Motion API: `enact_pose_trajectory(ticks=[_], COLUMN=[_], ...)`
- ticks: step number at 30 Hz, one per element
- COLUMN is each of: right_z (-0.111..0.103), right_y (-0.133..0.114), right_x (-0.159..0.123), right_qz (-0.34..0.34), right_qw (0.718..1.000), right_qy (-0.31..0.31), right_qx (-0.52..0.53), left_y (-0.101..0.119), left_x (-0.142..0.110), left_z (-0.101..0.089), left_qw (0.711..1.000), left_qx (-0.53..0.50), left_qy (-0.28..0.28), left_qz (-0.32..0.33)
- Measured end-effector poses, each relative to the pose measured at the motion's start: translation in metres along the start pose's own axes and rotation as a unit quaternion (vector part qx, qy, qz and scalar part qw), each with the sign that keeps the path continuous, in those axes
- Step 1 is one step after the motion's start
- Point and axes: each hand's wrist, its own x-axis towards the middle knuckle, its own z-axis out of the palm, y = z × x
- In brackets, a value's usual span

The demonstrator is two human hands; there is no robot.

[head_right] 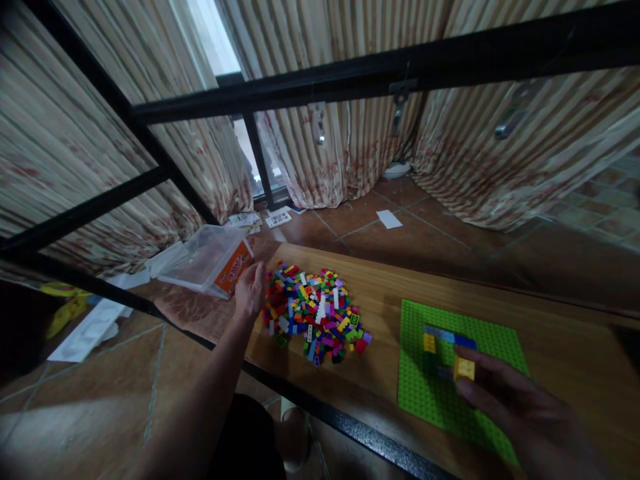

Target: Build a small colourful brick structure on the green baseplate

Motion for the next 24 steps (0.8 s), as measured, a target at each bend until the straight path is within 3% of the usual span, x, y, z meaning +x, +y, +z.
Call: enact_pose_trajectory(ticks=[3,6,11,16,18,20,24], right_z=[-0.007,-0.019,-0.039,-0.037,-0.032,-0.026,-0.019], right_y=[-0.012,-0.021,-0.003,0.014,0.011,0.006,0.0], right_x=[0.0,0.001,0.01,0.023,0.029,0.034,0.042], right_qz=[0.084,0.081,0.043,0.016,0.007,-0.008,-0.042], right_qw=[0.995,0.996,0.997,0.998,0.998,0.998,0.996], right_qy=[-0.03,-0.013,-0.005,-0.028,-0.042,-0.056,-0.077], right_qx=[0.052,0.032,-0.064,-0.051,-0.037,-0.022,-0.024], left_y=[-0.007,-0.009,-0.015,-0.019,-0.013,0.002,0.063], left_x=[0.038,0.06,0.062,0.058,0.054,0.047,0.009], left_z=[0.002,0.012,0.024,0.02,0.015,0.01,0.011], left_qw=[0.996,0.986,0.969,0.956,0.955,0.962,0.985], left_qx=[0.003,-0.004,0.0,0.062,0.091,0.117,0.096], left_qy=[-0.076,-0.151,-0.228,-0.274,-0.272,-0.23,-0.099], left_qz=[0.047,0.076,0.098,0.08,0.08,0.093,0.107])
